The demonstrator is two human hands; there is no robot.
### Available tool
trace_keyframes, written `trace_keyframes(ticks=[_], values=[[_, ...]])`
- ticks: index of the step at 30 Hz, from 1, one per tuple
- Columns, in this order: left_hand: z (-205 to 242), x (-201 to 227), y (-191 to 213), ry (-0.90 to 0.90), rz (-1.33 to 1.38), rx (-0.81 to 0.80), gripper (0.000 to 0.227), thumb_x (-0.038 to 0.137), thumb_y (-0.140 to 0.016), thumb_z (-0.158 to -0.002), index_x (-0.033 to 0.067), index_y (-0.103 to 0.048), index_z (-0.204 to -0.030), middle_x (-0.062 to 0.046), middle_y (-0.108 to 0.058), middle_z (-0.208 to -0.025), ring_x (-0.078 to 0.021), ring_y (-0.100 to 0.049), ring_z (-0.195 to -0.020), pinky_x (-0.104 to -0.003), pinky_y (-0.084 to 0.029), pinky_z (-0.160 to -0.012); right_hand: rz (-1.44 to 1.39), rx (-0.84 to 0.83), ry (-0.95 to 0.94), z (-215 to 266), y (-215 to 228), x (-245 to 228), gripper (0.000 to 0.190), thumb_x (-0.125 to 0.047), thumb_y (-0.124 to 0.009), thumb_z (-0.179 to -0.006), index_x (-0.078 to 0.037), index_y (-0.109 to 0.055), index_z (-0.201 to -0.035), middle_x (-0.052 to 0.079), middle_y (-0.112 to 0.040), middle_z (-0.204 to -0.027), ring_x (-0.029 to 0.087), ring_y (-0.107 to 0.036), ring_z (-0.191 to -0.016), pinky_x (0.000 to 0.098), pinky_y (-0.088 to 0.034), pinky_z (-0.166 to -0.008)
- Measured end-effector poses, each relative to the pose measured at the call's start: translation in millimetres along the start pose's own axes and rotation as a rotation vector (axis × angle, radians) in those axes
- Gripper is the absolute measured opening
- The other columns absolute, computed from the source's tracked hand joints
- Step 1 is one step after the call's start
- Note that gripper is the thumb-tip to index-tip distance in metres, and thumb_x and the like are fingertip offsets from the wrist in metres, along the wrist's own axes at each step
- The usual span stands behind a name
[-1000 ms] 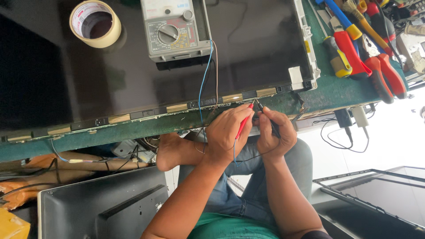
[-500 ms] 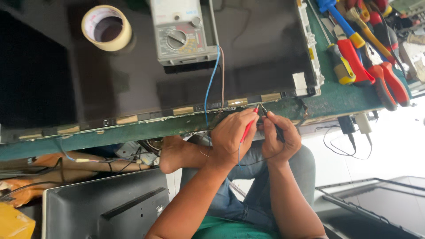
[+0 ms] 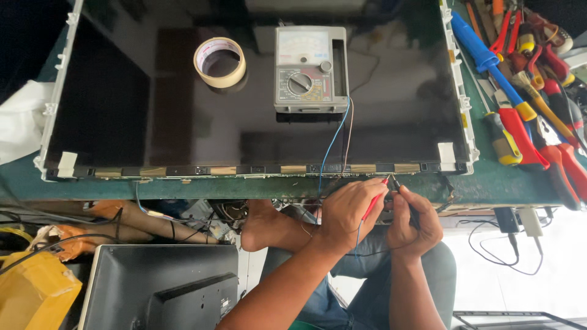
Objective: The person places a multimeter on a disassembled TV panel and uses the multimeter probes to test various points along the bottom edge of the panel. The person adjusts the probes and the multimeter dial while testing.
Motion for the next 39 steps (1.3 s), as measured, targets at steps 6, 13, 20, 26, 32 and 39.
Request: trace_keyframes(ticks=[6,13,20,26,32,39], values=[[1.4,-0.7,-1.5,-0.010,-0.014,0.006,0.009,0.012,-0.075,-0.100,0.0038,-0.076,-0.103,-0.011,-0.078,-0.100,-0.0266,-0.080,-0.086,-0.035,-0.065,-0.084,0.005,0.000,-0.003,0.9,-0.4,0.7,0.014,0.000,-0.083,-0.098,0.012,-0.081,-0.104,0.022,-0.076,-0.080,0.024,-0.072,-0.059,0.0336,-0.057,-0.060],[-2.9,1.9,0.7,-0.031,-0.040,-0.011,0.008,0.011,-0.074,-0.099,0.0050,-0.076,-0.103,-0.011,-0.079,-0.100,-0.0263,-0.080,-0.084,-0.035,-0.066,-0.083,0.020,0.008,0.011,-1.3,1.3,3.1,0.016,-0.004,-0.085,-0.097,0.010,-0.081,-0.102,0.021,-0.076,-0.079,0.024,-0.072,-0.060,0.0337,-0.056,-0.060],[-1.0,0.1,-4.1,-0.022,0.009,-0.088,0.008,0.008,-0.072,-0.101,0.0042,-0.075,-0.107,-0.013,-0.078,-0.105,-0.0304,-0.080,-0.088,-0.038,-0.064,-0.082,-0.071,0.017,-0.026,1.5,2.1,2.8,0.016,-0.004,-0.086,-0.091,0.010,-0.081,-0.098,0.022,-0.076,-0.078,0.029,-0.077,-0.067,0.0356,-0.060,-0.062],[-5.7,4.4,-3.5,-0.034,-0.009,-0.058,0.007,0.007,-0.075,-0.098,0.0047,-0.076,-0.104,-0.013,-0.080,-0.105,-0.0291,-0.080,-0.085,-0.036,-0.065,-0.081,-0.024,-0.036,-0.006,-0.2,1.4,0.7,0.015,-0.006,-0.086,-0.092,0.007,-0.083,-0.098,0.020,-0.078,-0.080,0.030,-0.078,-0.072,0.0379,-0.061,-0.067],[-4.1,6.0,-0.7,-0.036,-0.008,-0.035,0.006,0.006,-0.074,-0.098,0.0040,-0.076,-0.104,-0.013,-0.080,-0.104,-0.0295,-0.080,-0.086,-0.037,-0.064,-0.081,-0.064,-0.056,-0.014,-3.3,5.3,0.7,0.016,-0.007,-0.084,-0.096,0.008,-0.081,-0.101,0.020,-0.075,-0.078,0.026,-0.073,-0.064,0.0368,-0.057,-0.063],[-2.0,6.2,1.7,-0.042,0.005,-0.014,0.005,0.007,-0.073,-0.099,0.0037,-0.076,-0.103,-0.013,-0.080,-0.104,-0.0275,-0.081,-0.088,-0.035,-0.065,-0.086,-0.003,-0.048,0.020,1.0,5.6,6.5,0.015,-0.009,-0.085,-0.097,0.006,-0.083,-0.102,0.019,-0.077,-0.080,0.027,-0.075,-0.068,0.0377,-0.057,-0.065]])
Point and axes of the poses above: each hand's wrist, its own z-axis away from the middle knuckle, its own y-axis out of the back of the hand, x = y × z, the point moved 7 cm from there along -z, towards the middle knuckle
